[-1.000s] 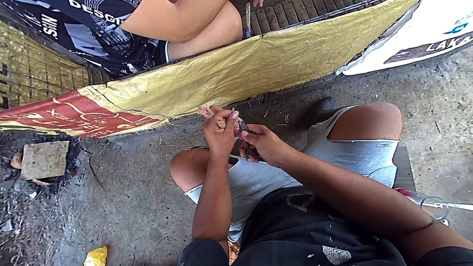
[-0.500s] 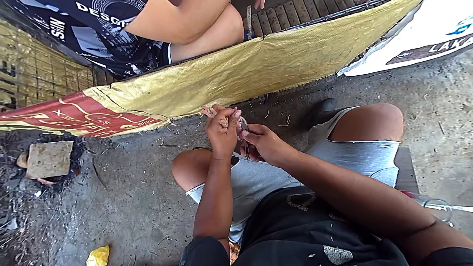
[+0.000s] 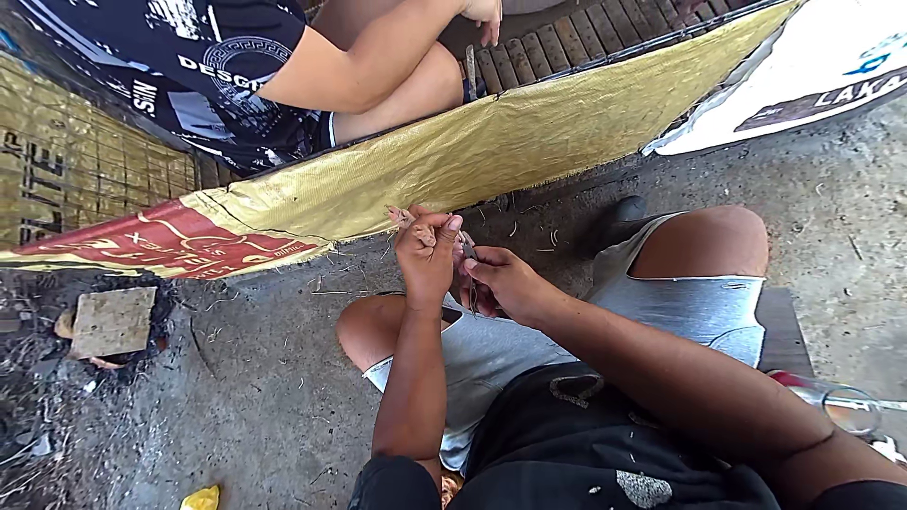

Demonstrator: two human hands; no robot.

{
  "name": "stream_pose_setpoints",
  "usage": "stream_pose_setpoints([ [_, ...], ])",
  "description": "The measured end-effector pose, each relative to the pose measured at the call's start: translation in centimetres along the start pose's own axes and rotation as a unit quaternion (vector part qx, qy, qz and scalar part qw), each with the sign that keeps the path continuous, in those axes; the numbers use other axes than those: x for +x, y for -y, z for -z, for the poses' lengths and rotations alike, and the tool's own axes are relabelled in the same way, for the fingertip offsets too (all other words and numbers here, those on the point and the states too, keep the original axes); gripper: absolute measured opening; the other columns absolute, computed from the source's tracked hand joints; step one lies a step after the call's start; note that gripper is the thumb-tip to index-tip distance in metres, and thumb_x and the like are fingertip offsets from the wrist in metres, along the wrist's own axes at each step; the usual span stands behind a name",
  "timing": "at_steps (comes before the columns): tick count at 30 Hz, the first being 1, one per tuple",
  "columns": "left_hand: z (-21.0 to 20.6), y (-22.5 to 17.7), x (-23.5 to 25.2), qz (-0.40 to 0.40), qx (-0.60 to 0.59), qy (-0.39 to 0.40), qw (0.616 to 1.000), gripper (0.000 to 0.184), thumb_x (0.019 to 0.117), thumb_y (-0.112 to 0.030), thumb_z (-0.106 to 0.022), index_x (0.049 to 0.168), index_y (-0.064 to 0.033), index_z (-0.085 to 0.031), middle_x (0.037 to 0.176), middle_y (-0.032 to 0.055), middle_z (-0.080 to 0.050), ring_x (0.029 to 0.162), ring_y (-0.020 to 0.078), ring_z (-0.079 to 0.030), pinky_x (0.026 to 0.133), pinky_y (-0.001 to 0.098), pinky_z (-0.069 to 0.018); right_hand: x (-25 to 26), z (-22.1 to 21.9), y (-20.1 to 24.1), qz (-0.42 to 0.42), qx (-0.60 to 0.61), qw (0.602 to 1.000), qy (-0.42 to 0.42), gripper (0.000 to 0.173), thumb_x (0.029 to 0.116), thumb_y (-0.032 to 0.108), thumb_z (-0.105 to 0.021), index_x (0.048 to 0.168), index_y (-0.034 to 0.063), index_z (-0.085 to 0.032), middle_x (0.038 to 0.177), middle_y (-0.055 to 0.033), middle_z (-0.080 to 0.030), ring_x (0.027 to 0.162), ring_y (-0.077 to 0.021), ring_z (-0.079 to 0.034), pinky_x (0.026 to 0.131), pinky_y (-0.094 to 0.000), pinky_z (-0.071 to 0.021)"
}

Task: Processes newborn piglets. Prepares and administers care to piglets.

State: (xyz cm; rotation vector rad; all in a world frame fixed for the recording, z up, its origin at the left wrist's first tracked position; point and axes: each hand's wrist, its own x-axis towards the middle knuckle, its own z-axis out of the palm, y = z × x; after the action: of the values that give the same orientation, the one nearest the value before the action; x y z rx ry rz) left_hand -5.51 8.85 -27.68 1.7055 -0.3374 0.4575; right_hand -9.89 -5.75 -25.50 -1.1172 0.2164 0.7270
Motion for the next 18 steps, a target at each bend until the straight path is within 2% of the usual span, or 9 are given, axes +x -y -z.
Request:
stream_pose_setpoints([
  [3,0.1,-0.3,0.1,0.005,-0.004,0.007,1.0,0.004,0.0939,-0.006,-0.073,0.094,-0.003,-0.07,0.095,0.0052,-0.061,0.071,0.0108,-0.061,0.06,0.0237,-0.0566,-0.2,0.0,0.0,0.001,0.003,1.0,0.003,0.026,0.1127,0.019,-0.039,0.11,0.0002,-0.056,0.076,-0.0125,-0.067,0.049,-0.0108,-0.057,0.045,-0.0196,-0.0464],
  [6,0.1,-0.6,0.3,0.005,0.007,0.004,1.0,0.004,0.0939,-0.007,-0.073,0.094,-0.0036,-0.071,0.096,0.0034,-0.063,0.076,0.0093,-0.062,0.066,0.023,-0.0566,-0.3,0.0,0.1,0.007,0.003,1.0,0.009,0.027,0.1129,0.019,-0.038,0.11,0.0005,-0.056,0.075,-0.0114,-0.067,0.048,-0.0102,-0.057,0.045,-0.0194,-0.0457],
  [12,0.4,-1.1,0.4,-0.006,0.01,0.006,1.0,0.004,0.0949,-0.007,-0.072,0.093,-0.004,-0.071,0.094,0.0022,-0.063,0.081,0.0095,-0.062,0.069,0.0226,-0.0556,-0.6,-0.1,0.5,0.015,0.007,1.0,0.015,0.027,0.1128,0.019,-0.038,0.11,0.0001,-0.057,0.076,-0.0116,-0.067,0.049,-0.0101,-0.057,0.045,-0.0193,-0.0458],
  [18,0.5,-1.7,0.7,-0.019,0.006,0.008,1.0,0.004,0.095,-0.006,-0.071,0.093,-0.003,-0.07,0.092,0.0028,-0.062,0.08,0.0103,-0.062,0.068,0.0232,-0.0561,-0.9,-0.3,0.8,0.024,0.008,0.999,0.019,0.027,0.1128,0.02,-0.038,0.111,0.0008,-0.056,0.079,-0.0123,-0.068,0.051,-0.0105,-0.058,0.045,-0.0193,-0.0458],
])
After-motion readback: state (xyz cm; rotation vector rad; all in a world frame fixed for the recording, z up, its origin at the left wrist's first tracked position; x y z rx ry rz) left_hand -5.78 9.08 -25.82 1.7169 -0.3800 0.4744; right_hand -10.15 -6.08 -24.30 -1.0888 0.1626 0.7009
